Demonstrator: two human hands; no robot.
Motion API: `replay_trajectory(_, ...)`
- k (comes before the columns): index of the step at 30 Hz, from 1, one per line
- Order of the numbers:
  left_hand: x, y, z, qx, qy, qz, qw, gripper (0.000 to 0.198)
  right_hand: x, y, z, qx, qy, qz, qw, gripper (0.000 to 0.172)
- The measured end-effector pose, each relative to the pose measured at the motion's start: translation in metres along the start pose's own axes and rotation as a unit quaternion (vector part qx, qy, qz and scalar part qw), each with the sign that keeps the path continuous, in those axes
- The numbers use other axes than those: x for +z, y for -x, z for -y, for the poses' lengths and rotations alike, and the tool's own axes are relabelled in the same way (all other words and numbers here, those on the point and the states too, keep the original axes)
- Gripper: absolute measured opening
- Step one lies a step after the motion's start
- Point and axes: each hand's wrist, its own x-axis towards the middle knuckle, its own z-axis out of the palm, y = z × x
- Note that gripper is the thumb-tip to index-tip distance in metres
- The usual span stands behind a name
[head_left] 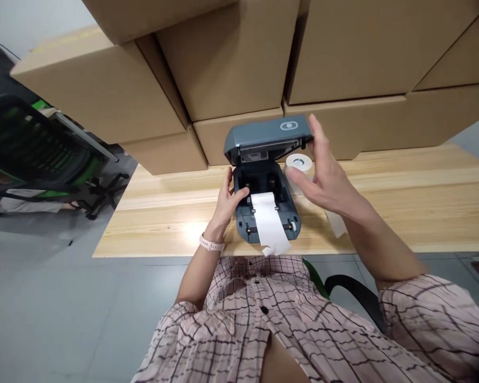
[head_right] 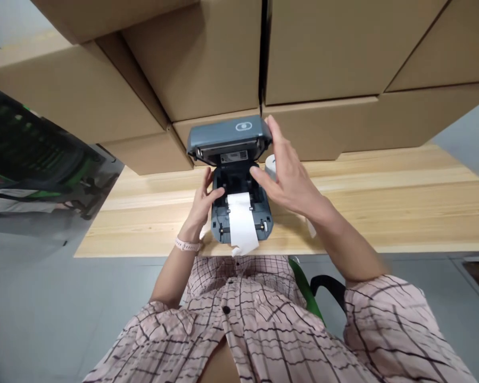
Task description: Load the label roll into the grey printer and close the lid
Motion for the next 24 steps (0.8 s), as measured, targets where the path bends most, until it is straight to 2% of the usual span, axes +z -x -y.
replay_trajectory(4,0.009,0.0,0.007,-0.033,0.052,0.015,0.998,0.107,0.0,-0.038,-0.012,-0.036,0.083,-0.016,0.996,0.095)
replay_trajectory(9,0.011,0.005,-0.009,-0.07,0.094,0.003,0.993,0.108,0.006,-0.078,-0.027,-0.005,0.103,-0.027,0.994,0.092)
replay_trajectory(12,0.012,0.006,-0.018,-0.082,0.11,-0.003,0.991,0.107,0.01,-0.092,-0.033,0.025,0.102,-0.026,0.994,0.094)
replay_trajectory(15,0.014,0.007,-0.019,-0.085,0.121,-0.009,0.989,0.107,0.013,-0.093,-0.032,0.016,0.125,-0.033,0.991,0.093)
replay_trajectory(17,0.015,0.007,-0.016,-0.083,0.125,-0.011,0.989,0.105,0.017,-0.084,-0.027,-0.009,0.154,-0.075,0.985,0.082)
replay_trajectory(19,0.015,0.007,-0.013,-0.076,0.123,-0.008,0.989,0.103,0.024,-0.068,-0.019,-0.057,0.167,-0.124,0.977,0.053)
replay_trajectory(20,0.014,0.007,-0.012,-0.071,0.119,-0.006,0.99,0.102,0.028,-0.06,-0.015,-0.081,0.162,-0.114,0.977,0.038)
replay_trajectory(21,0.013,0.007,-0.011,-0.065,0.114,-0.005,0.991,0.101,0.033,-0.052,-0.012,-0.099,0.151,-0.071,0.981,0.027)
replay_trajectory(23,0.012,0.006,-0.01,-0.057,0.103,-0.006,0.993,0.098,0.04,-0.039,-0.007,-0.096,0.128,0.09,0.983,0.022)
replay_trajectory(24,0.012,0.006,-0.01,-0.055,0.097,-0.007,0.994,0.097,0.044,-0.034,-0.005,-0.082,0.123,0.18,0.972,0.024)
